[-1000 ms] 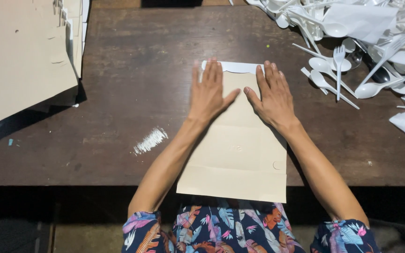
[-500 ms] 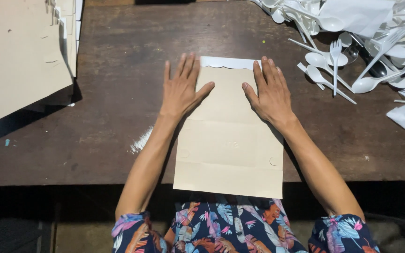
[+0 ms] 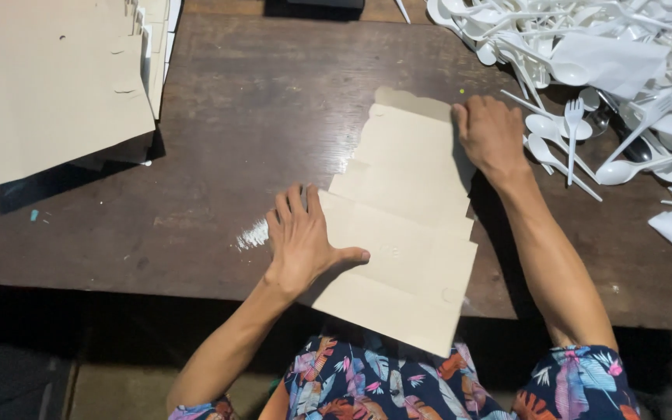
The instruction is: The person folds a flat cardboard sheet into a small rectangular box by creasing along pre-scored lines, tucking flaps, and securing tabs. The finished box is placed on top of a stack of similar boxes.
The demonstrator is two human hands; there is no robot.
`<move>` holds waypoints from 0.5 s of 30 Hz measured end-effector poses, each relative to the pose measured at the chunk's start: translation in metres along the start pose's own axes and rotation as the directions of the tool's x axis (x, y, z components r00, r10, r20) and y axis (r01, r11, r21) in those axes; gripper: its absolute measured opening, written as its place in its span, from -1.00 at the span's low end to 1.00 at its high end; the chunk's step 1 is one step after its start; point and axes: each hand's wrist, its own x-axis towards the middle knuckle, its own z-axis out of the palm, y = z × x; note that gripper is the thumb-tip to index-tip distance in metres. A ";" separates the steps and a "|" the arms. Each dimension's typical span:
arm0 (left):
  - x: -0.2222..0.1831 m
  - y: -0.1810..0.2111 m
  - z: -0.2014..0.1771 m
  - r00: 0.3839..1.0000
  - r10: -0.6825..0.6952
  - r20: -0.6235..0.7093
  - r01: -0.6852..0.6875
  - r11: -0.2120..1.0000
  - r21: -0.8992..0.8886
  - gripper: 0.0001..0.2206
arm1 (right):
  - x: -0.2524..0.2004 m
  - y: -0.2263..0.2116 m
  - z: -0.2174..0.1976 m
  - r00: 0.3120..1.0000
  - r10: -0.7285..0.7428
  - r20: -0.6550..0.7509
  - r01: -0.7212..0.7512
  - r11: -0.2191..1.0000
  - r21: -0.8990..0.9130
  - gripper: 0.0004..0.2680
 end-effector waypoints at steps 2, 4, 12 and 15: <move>0.005 -0.003 0.002 1.000 -0.007 0.028 0.006 1.000 0.029 0.32 | -0.004 0.012 -0.005 0.998 0.050 0.049 -0.053 0.996 0.073 -0.67; 0.015 -0.006 -0.001 0.997 -0.041 0.064 0.034 0.994 0.106 0.37 | -0.013 0.021 -0.015 0.949 0.266 0.168 -0.305 0.909 0.284 -0.67; 0.070 -0.031 -0.032 0.996 -0.036 0.087 0.024 0.989 0.145 0.37 | -0.077 0.022 -0.075 0.814 0.345 0.467 -0.516 0.799 0.309 -0.68; 0.084 -0.037 -0.039 0.993 -0.025 0.117 0.003 0.983 0.186 0.37 | -0.074 0.002 -0.124 0.797 0.300 0.524 -0.462 0.861 0.211 -0.66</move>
